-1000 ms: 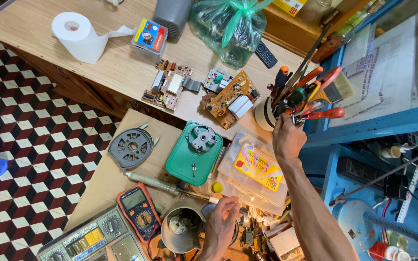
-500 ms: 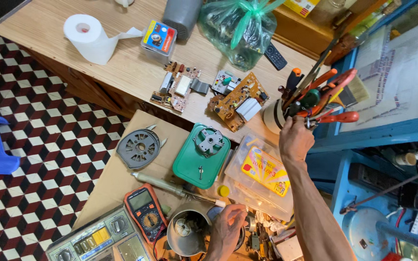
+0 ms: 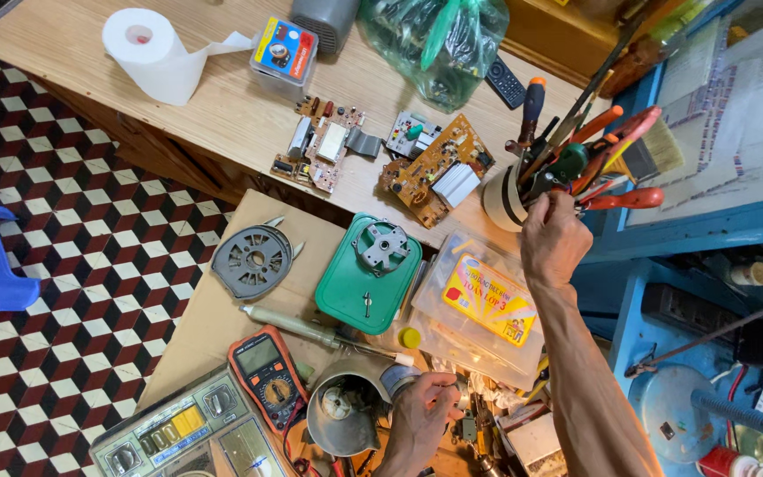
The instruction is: The person uses a cordless drill to make holes in small cylindrical metal parts. They repeatedly pick up the parts, position them, drill, and inspect the results. The person also retrieves a screwdriver from a toolbox and uses it to adjust the drill bit.
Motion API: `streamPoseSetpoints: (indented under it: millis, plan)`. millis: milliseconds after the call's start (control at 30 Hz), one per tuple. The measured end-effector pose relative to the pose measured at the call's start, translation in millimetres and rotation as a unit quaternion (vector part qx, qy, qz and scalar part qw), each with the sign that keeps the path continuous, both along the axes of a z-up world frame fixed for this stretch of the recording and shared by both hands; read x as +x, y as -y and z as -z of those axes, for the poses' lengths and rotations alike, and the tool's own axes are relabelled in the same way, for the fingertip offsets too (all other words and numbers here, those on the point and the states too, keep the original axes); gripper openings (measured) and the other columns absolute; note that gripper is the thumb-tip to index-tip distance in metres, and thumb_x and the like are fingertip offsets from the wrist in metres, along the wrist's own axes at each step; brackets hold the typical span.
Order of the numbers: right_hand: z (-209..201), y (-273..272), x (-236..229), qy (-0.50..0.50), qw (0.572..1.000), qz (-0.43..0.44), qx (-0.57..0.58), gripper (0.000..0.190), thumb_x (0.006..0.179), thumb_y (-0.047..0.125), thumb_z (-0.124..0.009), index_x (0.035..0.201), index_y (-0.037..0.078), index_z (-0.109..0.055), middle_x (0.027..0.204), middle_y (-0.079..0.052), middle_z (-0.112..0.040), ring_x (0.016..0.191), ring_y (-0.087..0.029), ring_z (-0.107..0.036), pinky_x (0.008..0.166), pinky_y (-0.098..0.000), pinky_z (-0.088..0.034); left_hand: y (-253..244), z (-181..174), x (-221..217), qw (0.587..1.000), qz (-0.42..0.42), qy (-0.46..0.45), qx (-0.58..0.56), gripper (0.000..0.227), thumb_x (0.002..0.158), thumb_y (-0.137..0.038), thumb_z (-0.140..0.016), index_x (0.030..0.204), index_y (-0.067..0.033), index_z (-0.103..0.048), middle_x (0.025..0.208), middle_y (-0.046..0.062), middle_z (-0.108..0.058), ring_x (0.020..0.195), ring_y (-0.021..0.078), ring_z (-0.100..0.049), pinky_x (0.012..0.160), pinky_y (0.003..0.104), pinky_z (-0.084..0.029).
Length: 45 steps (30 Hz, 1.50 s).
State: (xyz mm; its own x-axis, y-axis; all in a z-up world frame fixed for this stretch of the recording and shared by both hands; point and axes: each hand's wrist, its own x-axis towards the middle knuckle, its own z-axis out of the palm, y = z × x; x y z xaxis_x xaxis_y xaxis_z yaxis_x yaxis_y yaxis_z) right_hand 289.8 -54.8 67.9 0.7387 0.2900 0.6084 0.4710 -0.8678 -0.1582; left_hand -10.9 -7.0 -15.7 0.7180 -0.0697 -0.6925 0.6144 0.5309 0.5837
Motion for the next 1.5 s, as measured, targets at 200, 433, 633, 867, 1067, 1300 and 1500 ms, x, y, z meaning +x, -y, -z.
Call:
streamPoseSetpoints:
  millis: [200, 433, 633, 867, 1067, 1300, 1500]
  plan:
    - [-25, 6, -24, -0.017, 0.996, -0.052, 0.076, 0.008, 0.107, 0.009, -0.066, 0.112, 0.002, -0.067, 0.077, -0.016, -0.069, 0.067, -0.031, -0.071, 0.062, -0.0406, -0.055, 7, -2, 2, 0.997, 0.066, 0.021, 0.037, 0.05, 0.099, -0.041, -0.055, 0.139, -0.0102, -0.052, 0.132, 0.014, -0.066, 0.106, 0.0234, -0.074, 0.089, 0.039, -0.062]
    - [-27, 9, -52, -0.071, 0.993, -0.021, 0.089, 0.011, 0.104, 0.01, -0.068, 0.111, 0.001, -0.066, 0.074, -0.014, -0.07, 0.064, -0.026, -0.071, 0.061, -0.0375, -0.054, 18, 4, 2, 0.999, 0.013, -0.017, -0.024, 0.046, 0.098, -0.036, -0.063, 0.134, -0.0073, -0.056, 0.124, 0.014, -0.069, 0.1, 0.0226, -0.074, 0.088, 0.038, -0.059]
    - [-24, 16, -56, -0.055, 0.99, 0.0, 0.131, 0.014, 0.105, 0.01, -0.069, 0.101, 0.0, -0.06, 0.082, -0.014, -0.073, 0.072, -0.024, -0.075, 0.064, -0.0342, -0.057, 14, -10, 4, 0.999, 0.029, -0.011, 0.012, 0.041, 0.098, -0.031, -0.061, 0.132, -0.0082, -0.057, 0.118, 0.011, -0.071, 0.098, 0.0196, -0.074, 0.08, 0.034, -0.056]
    - [-27, 12, -70, -0.08, 0.979, 0.01, 0.185, 0.015, 0.104, 0.009, -0.068, 0.099, -0.002, -0.06, 0.084, -0.013, -0.074, 0.077, -0.02, -0.076, 0.07, -0.0309, -0.058, -3, -31, 29, 0.985, 0.008, 0.1, 0.14, 0.034, 0.099, -0.022, -0.059, 0.129, -0.0048, -0.06, 0.112, 0.011, -0.078, 0.097, 0.0144, -0.074, 0.085, 0.029, -0.059]
    - [-32, 16, -79, -0.226, 0.852, -0.001, 0.473, 0.018, 0.107, 0.013, -0.058, 0.105, -0.005, -0.054, 0.098, -0.018, -0.075, 0.09, -0.024, -0.077, 0.079, -0.0321, -0.063, -15, -41, 51, 0.991, -0.092, 0.096, 0.027, 0.037, 0.097, -0.02, -0.06, 0.129, -0.0023, -0.061, 0.114, 0.014, -0.077, 0.093, 0.0179, -0.076, 0.084, 0.029, -0.062]
    - [-39, 33, -102, -0.275, 0.702, -0.008, 0.657, 0.019, 0.103, 0.01, -0.056, 0.111, -0.007, -0.054, 0.111, -0.03, -0.069, 0.101, -0.036, -0.076, 0.09, -0.041, -0.066, -9, -50, 42, 0.992, -0.072, 0.086, 0.058, 0.037, 0.098, -0.024, -0.062, 0.129, -0.0033, -0.062, 0.112, 0.014, -0.078, 0.094, 0.02, -0.076, 0.086, 0.032, -0.061]
    - [-67, 44, -163, -0.35, 0.597, -0.019, 0.722, 0.016, 0.101, 0.011, -0.054, 0.108, -0.004, -0.054, 0.112, -0.03, -0.07, 0.108, -0.039, -0.073, 0.093, -0.0425, -0.063, -21, -83, 46, 0.969, -0.128, 0.191, 0.094, 0.047, 0.097, -0.023, -0.06, 0.139, -0.0017, -0.058, 0.128, 0.012, -0.072, 0.118, 0.0179, -0.069, 0.101, 0.029, -0.052]
